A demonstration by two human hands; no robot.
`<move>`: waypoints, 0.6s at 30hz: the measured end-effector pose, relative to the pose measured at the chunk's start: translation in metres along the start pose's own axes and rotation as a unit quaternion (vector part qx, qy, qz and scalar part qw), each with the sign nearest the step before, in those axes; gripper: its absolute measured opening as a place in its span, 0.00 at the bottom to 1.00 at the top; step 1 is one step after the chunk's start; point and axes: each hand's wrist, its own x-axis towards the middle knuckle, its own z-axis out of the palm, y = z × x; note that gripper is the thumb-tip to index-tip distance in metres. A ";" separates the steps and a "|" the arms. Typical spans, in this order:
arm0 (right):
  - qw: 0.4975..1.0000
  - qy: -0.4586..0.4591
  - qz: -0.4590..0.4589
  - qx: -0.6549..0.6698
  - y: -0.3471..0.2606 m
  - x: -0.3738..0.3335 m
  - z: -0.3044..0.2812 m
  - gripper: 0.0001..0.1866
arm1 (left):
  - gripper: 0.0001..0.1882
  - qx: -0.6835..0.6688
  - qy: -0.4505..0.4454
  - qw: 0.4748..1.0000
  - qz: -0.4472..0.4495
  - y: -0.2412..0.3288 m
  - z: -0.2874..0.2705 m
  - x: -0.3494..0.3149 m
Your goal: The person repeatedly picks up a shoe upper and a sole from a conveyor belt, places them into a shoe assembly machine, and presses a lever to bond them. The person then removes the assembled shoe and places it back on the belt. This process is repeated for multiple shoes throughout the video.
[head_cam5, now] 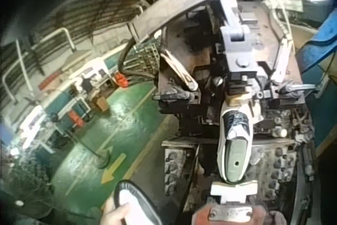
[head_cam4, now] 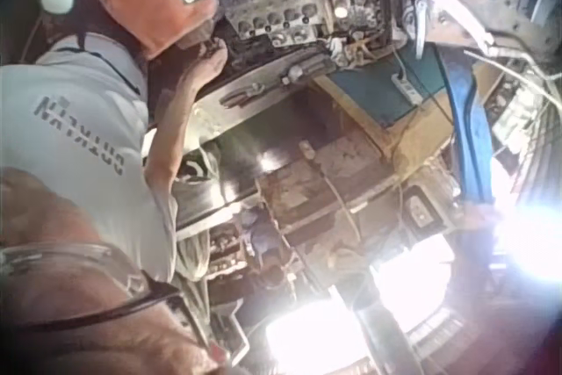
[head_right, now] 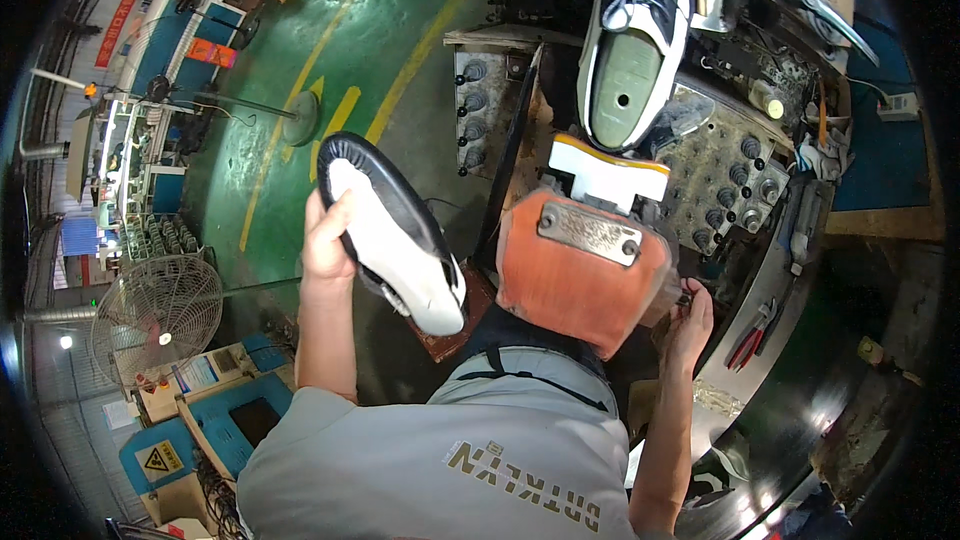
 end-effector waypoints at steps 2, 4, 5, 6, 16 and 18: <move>0.998 -0.032 -0.020 0.051 -0.005 -0.009 -0.010 0.18 | 0.15 -0.002 0.012 1.000 -0.023 0.019 0.017 -0.017; 0.994 -0.062 -0.050 0.071 -0.035 -0.037 -0.007 0.19 | 0.17 -0.043 -0.014 0.998 -0.047 0.024 0.038 -0.033; 0.994 -0.068 -0.066 0.061 -0.048 -0.052 -0.007 0.18 | 0.18 -0.061 -0.033 0.996 -0.060 0.020 0.051 -0.040; 0.992 -0.076 -0.089 0.036 -0.064 -0.072 -0.006 0.18 | 0.20 -0.064 -0.074 0.993 -0.071 0.017 0.071 -0.047; 0.782 0.017 -0.362 -0.506 -0.123 -0.210 -0.082 0.51 | 0.17 -0.106 -0.258 0.946 -0.168 -0.081 0.323 -0.155; 0.805 0.093 -0.322 -0.490 -0.103 -0.201 -0.115 0.54 | 0.16 -0.100 -0.272 0.936 -0.202 -0.104 0.361 -0.179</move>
